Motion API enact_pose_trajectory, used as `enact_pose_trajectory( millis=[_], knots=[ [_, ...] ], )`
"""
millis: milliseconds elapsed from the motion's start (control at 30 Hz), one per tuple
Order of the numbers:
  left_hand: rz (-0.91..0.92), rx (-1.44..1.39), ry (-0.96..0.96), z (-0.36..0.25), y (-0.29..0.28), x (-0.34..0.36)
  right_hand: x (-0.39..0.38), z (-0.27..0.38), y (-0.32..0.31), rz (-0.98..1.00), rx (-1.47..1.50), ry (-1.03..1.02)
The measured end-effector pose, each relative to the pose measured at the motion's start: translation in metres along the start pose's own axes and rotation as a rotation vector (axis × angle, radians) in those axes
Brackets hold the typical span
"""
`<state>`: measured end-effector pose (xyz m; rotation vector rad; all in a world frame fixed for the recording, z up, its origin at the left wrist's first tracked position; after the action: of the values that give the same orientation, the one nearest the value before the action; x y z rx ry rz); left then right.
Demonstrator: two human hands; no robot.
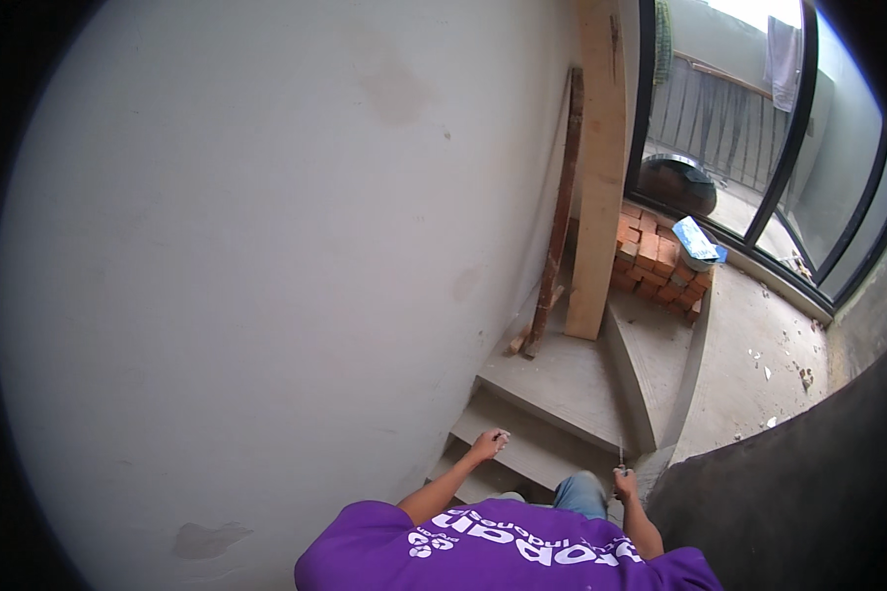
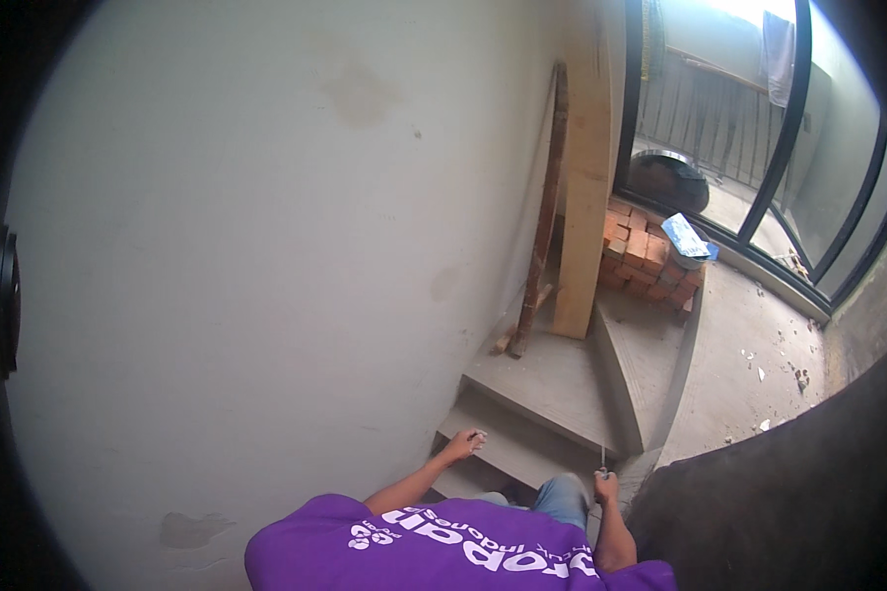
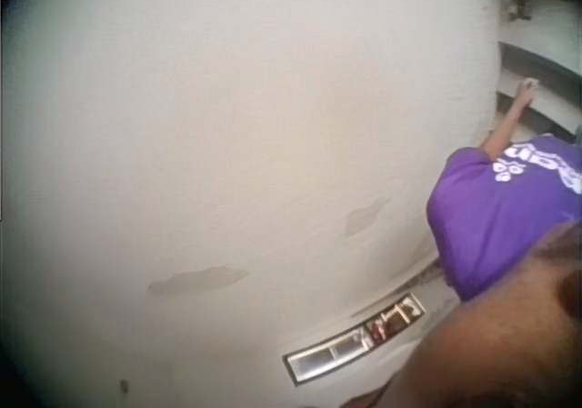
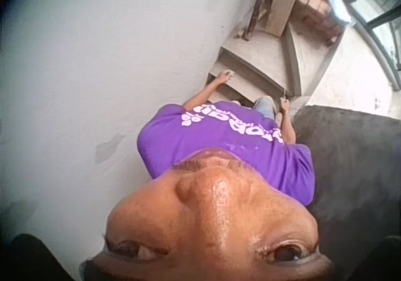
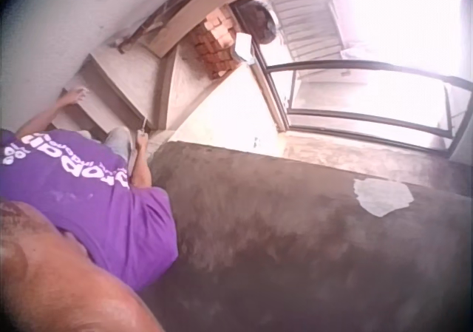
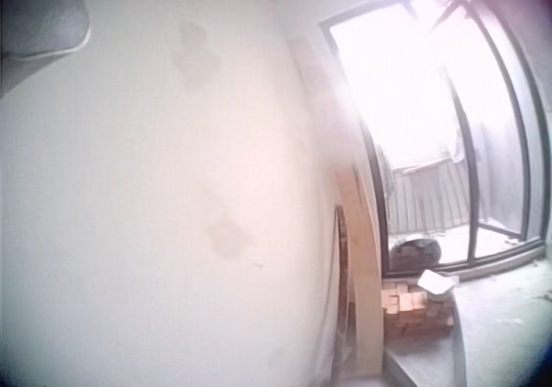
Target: The person applies plaster to a wall using a trowel, smoothing the surface in a stairwell. They repeatedly scoop plaster from a container and spread it onto the wall, working on different sections.
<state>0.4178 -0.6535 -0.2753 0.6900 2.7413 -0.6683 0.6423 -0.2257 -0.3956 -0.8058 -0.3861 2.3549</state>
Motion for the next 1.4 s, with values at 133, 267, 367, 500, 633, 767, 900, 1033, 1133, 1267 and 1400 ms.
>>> enact_pose_trajectory(
  millis=[133, 267, 367, 500, 633, 767, 900, 1033, 1133, 1267, 1400],
  knots=[
    [-0.062, 0.229, -0.248, 0.097, -0.014, -0.025, -0.029, 0.027, -0.012, 0.065, 0.125, 0.169],
    [0.063, 0.720, -0.310, 0.159, -0.012, -0.064, 0.027, -0.097, -0.016, 0.072, 0.134, 0.090],
    [0.103, 0.755, -0.494, 0.170, -0.030, -0.119, 0.009, -0.068, -0.009, 0.099, -0.019, 0.233],
    [0.168, 1.151, -0.379, 0.065, -0.092, -0.095, 0.032, -0.042, 0.003, 0.148, -0.104, 0.213],
    [-0.156, 1.661, 0.135, -0.175, -0.195, -0.019, 0.091, 0.006, 0.010, 0.169, -0.209, 0.067],
    [-0.112, 2.152, 0.265, -0.379, -0.308, 0.031, 0.120, 0.101, 0.006, 0.334, -0.019, 0.106],
    [-0.150, 2.227, 0.223, -0.571, -0.413, 0.049, 0.179, 0.128, 0.024, 0.295, 0.113, -0.051],
    [-0.553, 2.440, 0.132, -0.730, -0.460, 0.033, 0.156, 0.209, 0.008, 0.331, 0.173, 0.158],
    [-0.971, 2.555, 0.035, -0.812, -0.481, 0.033, 0.154, 0.215, 0.005, 0.356, 0.185, 0.141],
    [-1.317, 2.480, -0.043, -0.867, -0.495, 0.027, 0.166, 0.159, 0.014, 0.408, -0.081, 0.054],
    [-1.109, 2.409, 0.122, -0.849, -0.479, 0.064, 0.161, 0.125, 0.001, 0.436, -0.306, 0.036]
  ],
)
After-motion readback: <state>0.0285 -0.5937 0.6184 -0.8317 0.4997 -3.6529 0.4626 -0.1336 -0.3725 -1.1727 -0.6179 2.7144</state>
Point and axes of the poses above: each hand's wrist, its own x-axis towards the middle knuckle, its own y-axis out of the palm, z = x × y, the point moved 6 cm from there along x, towards the middle knuckle, and after that the axes turned 11 degrees about x, right-handed, at the moved point
